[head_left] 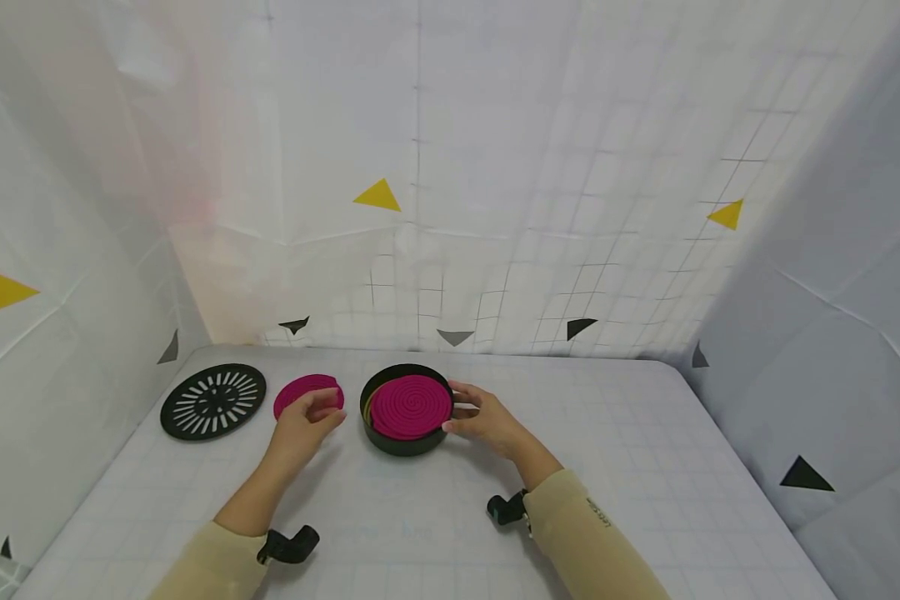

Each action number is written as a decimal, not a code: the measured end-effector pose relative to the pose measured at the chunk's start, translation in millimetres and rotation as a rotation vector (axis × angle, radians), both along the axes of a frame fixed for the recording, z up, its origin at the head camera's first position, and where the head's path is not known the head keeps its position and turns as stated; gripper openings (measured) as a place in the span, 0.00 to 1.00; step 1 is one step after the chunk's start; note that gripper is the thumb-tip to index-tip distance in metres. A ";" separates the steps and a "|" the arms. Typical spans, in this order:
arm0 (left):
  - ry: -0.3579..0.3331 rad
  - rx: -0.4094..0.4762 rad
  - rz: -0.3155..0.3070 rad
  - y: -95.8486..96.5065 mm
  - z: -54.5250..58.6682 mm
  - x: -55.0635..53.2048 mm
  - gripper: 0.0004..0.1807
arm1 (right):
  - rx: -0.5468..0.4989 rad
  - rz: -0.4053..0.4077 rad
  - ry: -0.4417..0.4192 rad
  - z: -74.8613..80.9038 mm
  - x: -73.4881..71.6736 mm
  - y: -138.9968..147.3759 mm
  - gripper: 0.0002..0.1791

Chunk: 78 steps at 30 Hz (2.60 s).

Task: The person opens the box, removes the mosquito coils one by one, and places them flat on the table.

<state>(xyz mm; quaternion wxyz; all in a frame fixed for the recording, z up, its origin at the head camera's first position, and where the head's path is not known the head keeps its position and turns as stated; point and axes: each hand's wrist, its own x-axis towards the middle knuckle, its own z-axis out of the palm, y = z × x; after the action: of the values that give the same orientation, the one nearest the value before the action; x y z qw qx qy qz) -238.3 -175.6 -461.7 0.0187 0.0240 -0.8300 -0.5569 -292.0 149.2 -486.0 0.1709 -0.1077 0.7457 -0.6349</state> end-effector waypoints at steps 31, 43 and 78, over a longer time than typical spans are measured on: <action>0.064 0.045 -0.112 48.3 5.0 -30.0 0.26 | -0.017 -0.008 -0.010 -4.0 -1.3 -0.3 0.45; 0.037 -0.015 -0.109 57.7 10.2 -40.0 0.25 | 0.001 -0.027 -0.008 -3.2 -0.4 -1.1 0.45; -0.032 -0.159 -0.105 70.2 20.6 -46.3 0.24 | 0.007 -0.035 -0.008 -2.0 -0.3 -1.8 0.44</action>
<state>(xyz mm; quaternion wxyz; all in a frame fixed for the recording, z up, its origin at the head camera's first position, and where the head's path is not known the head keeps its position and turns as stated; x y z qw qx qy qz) -284.6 -105.4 -441.1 -0.0219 -0.0125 -0.8719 -0.4890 -292.3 147.4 -488.0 0.1631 -0.0914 0.7490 -0.6356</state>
